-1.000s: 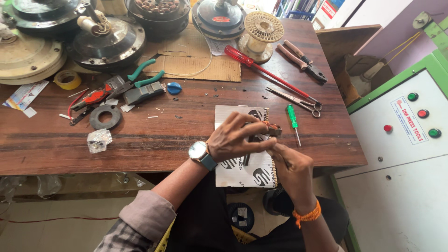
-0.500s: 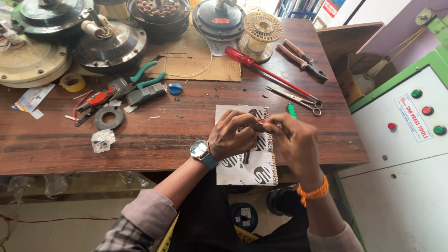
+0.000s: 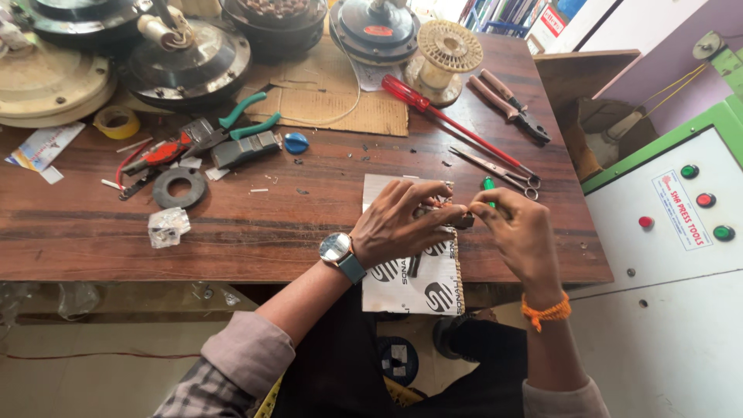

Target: The person works on an electric motor armature at a workbench, fitting and pressing copper windings into place by hand and turning the armature to work around it. They occasionally use a screwdriver on the assembly and reposition it on a notepad on the bench.

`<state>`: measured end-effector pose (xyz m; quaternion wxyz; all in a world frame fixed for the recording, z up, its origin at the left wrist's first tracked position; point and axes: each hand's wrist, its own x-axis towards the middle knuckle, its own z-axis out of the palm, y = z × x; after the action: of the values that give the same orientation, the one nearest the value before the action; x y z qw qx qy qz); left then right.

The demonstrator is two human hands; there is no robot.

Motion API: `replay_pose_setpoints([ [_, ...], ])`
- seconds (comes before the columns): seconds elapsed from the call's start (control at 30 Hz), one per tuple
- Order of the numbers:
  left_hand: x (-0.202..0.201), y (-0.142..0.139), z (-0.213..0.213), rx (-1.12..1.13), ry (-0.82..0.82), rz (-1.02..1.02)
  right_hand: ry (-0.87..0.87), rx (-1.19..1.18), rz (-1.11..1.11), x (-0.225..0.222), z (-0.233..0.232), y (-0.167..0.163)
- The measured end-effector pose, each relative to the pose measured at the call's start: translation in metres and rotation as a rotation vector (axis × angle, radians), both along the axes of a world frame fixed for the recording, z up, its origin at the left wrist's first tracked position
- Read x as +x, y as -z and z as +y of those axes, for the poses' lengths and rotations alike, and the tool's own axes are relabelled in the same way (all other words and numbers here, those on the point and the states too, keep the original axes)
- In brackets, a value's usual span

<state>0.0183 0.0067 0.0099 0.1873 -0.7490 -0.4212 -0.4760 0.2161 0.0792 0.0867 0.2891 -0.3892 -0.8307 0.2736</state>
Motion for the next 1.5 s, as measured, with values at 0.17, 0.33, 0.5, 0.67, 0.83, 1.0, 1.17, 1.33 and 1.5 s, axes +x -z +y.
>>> replay_pose_setpoints([
  [0.17,0.004,-0.009,-0.004,-0.045,-0.057,0.014,0.014,0.015,0.056,0.025,-0.024,0.000],
  [0.33,0.003,-0.014,-0.007,-0.040,-0.046,0.008,-0.156,0.226,0.170,0.022,-0.039,0.024],
  [0.5,-0.001,-0.003,-0.007,0.051,-0.016,0.106,-0.087,0.267,0.063,0.014,-0.052,0.050],
  [0.67,-0.004,0.016,0.001,0.081,0.016,0.167,-0.188,0.314,0.184,0.020,-0.067,0.043],
  [0.83,-0.005,0.020,0.001,0.025,0.067,0.114,-0.142,0.210,0.152,0.025,-0.070,0.027],
  [1.0,-0.003,0.011,-0.004,0.105,0.037,0.193,-0.255,0.213,0.137,0.013,-0.073,0.032],
  [1.17,-0.004,0.007,-0.002,0.091,0.066,0.157,-0.269,0.209,0.188,0.013,-0.072,0.030],
  [1.33,-0.004,0.010,-0.001,0.075,0.068,0.030,-0.106,0.301,0.203,0.005,-0.046,0.010],
  [1.5,-0.003,0.014,0.001,0.095,0.075,-0.059,-0.064,0.149,0.165,-0.025,-0.018,-0.004],
])
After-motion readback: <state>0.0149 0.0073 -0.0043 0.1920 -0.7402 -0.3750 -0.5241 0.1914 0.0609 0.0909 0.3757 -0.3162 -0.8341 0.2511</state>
